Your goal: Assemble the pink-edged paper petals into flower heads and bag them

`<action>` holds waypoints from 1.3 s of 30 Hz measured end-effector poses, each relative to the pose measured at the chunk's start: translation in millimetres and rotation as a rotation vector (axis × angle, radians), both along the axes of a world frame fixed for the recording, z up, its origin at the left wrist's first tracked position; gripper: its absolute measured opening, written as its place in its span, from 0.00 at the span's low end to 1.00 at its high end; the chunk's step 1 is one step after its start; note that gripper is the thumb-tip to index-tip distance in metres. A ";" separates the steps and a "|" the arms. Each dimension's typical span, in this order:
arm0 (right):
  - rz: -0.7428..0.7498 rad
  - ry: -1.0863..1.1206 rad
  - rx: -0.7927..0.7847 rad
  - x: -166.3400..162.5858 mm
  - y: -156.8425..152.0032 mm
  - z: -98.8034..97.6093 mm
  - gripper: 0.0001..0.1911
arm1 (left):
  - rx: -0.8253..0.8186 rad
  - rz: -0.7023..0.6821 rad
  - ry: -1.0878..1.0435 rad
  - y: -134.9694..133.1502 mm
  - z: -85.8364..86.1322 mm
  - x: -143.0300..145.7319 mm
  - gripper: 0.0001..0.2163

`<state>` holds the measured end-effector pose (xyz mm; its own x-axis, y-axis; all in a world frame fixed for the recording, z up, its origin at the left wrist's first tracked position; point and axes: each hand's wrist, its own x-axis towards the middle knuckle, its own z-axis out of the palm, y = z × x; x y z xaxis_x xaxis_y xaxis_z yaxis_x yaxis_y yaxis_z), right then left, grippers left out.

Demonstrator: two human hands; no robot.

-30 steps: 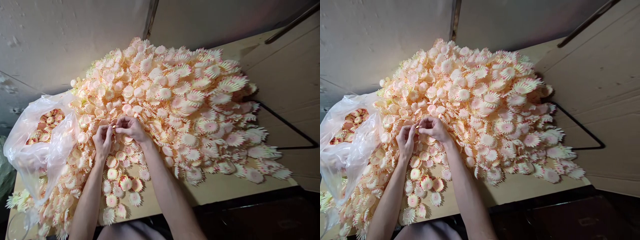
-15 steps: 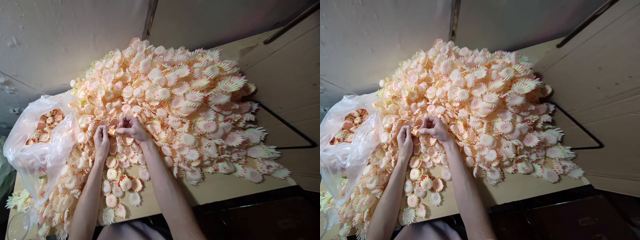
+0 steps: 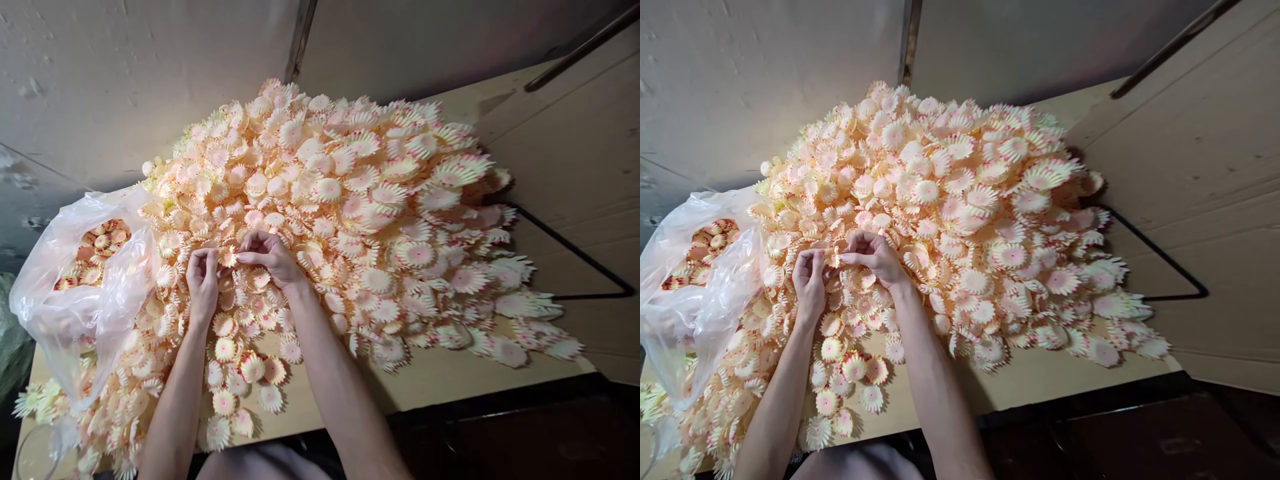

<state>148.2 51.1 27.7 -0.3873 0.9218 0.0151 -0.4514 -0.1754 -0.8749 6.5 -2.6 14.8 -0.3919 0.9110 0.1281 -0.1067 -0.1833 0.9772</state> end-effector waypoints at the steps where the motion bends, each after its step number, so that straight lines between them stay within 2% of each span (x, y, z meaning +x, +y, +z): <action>1: -0.001 -0.013 0.000 -0.9 0.1 0.0 0.16 | 0.019 -0.005 0.034 -0.9 1.1 -0.5 0.09; 4: 0.020 -0.033 0.012 -3.5 0.0 -1.4 0.15 | 0.054 -0.010 0.158 -2.9 -0.4 -4.6 0.05; 9: 0.039 -0.053 0.005 -5.0 -0.7 -3.3 0.16 | 0.054 -0.048 0.285 -4.6 -1.5 -9.8 0.10; 17: 0.042 -0.048 -0.017 -4.2 -0.4 -0.4 0.17 | 0.048 -0.013 0.344 -3.9 4.4 -4.6 0.11; 23: 0.050 -0.036 -0.008 -3.2 -0.1 -2.3 0.16 | 0.060 -0.038 0.317 -3.9 4.2 -7.9 0.11; 29: 0.020 -0.026 0.010 -5.5 -0.5 -6.1 0.16 | 0.054 0.046 0.438 -3.1 2.7 -4.0 0.12; 36: 0.044 -0.011 0.019 -3.1 0.2 -5.9 0.19 | 0.111 0.064 0.408 -2.4 1.5 0.8 0.12; 39: 0.013 -0.040 0.052 -4.8 -2.0 -2.4 0.17 | 0.149 0.094 0.472 -1.2 1.3 0.5 0.11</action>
<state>143.4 49.1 25.3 -0.4004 0.9151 0.0471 -0.4136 -0.1346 -0.9004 7.0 -3.8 16.1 -0.3398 0.8327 0.4372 0.3640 -0.3122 0.8775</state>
